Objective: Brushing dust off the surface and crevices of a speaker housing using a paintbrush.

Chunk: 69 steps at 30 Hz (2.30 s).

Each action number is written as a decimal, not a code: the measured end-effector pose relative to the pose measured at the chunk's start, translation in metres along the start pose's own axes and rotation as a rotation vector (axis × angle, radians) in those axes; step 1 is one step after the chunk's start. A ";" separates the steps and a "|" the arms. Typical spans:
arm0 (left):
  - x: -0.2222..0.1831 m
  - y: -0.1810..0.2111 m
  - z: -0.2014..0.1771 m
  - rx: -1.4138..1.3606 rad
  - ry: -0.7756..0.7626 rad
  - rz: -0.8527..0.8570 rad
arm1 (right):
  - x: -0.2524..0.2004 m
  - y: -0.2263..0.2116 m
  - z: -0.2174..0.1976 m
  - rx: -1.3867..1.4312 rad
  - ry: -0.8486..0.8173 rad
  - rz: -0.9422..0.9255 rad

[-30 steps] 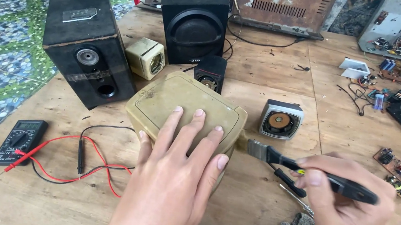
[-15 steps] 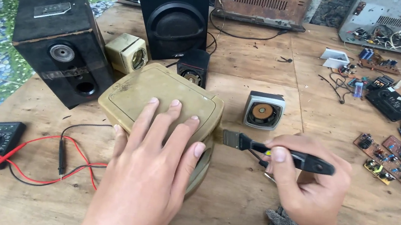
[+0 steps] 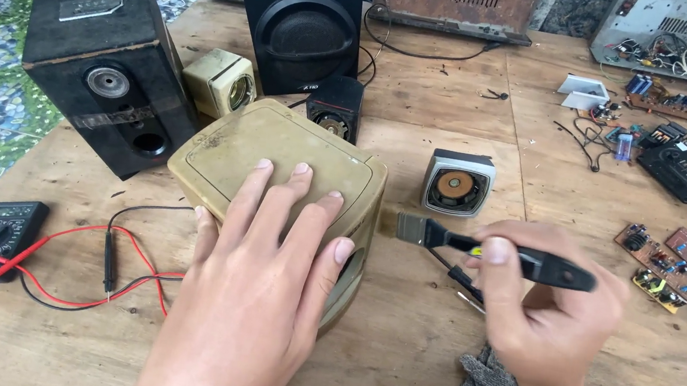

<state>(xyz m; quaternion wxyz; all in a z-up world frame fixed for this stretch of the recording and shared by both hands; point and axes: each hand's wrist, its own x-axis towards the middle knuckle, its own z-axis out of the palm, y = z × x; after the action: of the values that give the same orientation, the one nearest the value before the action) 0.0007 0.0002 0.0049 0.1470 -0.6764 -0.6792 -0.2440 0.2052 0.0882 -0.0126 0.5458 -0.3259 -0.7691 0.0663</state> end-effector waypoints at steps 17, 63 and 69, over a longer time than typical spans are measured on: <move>0.000 0.001 -0.004 -0.008 -0.004 -0.002 | -0.002 -0.001 0.002 0.156 0.092 0.056; 0.001 0.007 -0.014 -0.031 -0.016 -0.011 | 0.006 0.000 0.011 0.017 -0.167 0.097; 0.000 0.011 -0.015 -0.129 -0.019 -0.051 | 0.003 0.000 0.013 0.003 -0.182 0.051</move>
<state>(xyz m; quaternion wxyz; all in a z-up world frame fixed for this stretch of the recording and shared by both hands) 0.0092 -0.0080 0.0193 0.0903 -0.6692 -0.6805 -0.2844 0.1930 0.0934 -0.0158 0.4724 -0.3373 -0.8067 0.1105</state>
